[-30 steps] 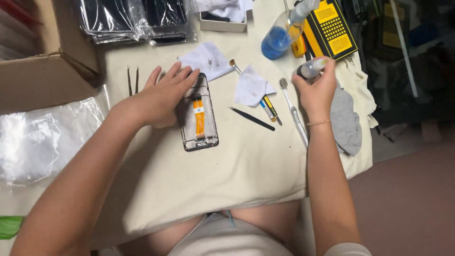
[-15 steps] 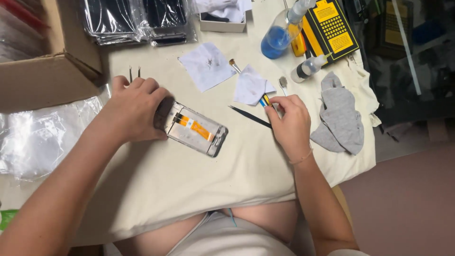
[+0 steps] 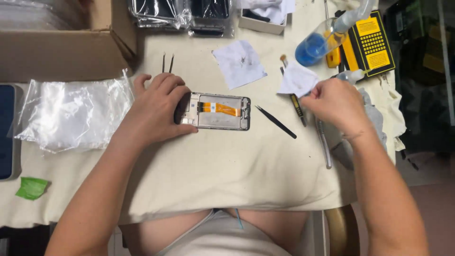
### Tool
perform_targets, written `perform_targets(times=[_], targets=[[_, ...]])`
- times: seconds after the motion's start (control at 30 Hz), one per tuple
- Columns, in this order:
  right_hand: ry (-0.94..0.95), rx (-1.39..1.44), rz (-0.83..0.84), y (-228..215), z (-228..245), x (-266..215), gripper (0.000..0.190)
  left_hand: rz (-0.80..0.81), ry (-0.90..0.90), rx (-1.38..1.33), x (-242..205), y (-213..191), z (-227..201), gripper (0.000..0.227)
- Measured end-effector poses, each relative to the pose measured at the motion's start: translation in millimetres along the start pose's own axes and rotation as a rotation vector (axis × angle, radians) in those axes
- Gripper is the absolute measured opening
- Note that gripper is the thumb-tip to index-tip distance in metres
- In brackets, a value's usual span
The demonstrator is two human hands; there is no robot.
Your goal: The person cleans the screen of a smartphone with a white cloth, then removes a protective film from the device. They place the phone in a box and retrieve another disassembled smartphone, using tweezers to lift a ribbon cable and a brush to clean the internal components.
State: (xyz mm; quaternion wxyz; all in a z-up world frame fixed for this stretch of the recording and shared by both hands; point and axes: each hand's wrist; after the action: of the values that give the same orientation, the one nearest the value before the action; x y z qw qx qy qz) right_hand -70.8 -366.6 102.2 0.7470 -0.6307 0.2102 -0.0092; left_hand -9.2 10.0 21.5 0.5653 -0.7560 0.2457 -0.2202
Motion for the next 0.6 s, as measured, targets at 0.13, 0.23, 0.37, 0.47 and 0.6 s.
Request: perform_targets(times=[0.13, 0.23, 0.37, 0.47, 0.6], targets=[[0.133, 0.666, 0.233, -21, -47, -1, 0.021, -0.130, 0.116, -0.002, 0, 10, 9, 0.092], [0.095, 1.493, 0.290, 2, -65, -6, 0.019, -0.115, 0.115, -0.014, 1, 11, 9, 0.093], [0.079, 1.987, 0.413, 33, -45, -3, 0.010, -0.122, 0.132, -0.038, 1, 10, 10, 0.090], [-0.095, 2.165, 0.465, 48, -3, -12, 0.010, -0.116, 0.142, -0.056, 2, 8, 11, 0.090], [-0.396, 1.720, 0.126, 71, 41, -20, 0.007, -0.135, 0.174, -0.068, 4, 5, 13, 0.090]])
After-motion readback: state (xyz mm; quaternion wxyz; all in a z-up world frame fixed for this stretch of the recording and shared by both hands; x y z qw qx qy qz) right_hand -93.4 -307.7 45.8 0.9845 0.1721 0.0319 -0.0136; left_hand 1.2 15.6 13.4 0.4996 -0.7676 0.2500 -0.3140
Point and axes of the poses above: each hand's wrist, its own x-axis towards the middle knuckle, its own y-axis out of the palm, z = x × y, and after that the axes turned 4 degrees about -y, right-handed
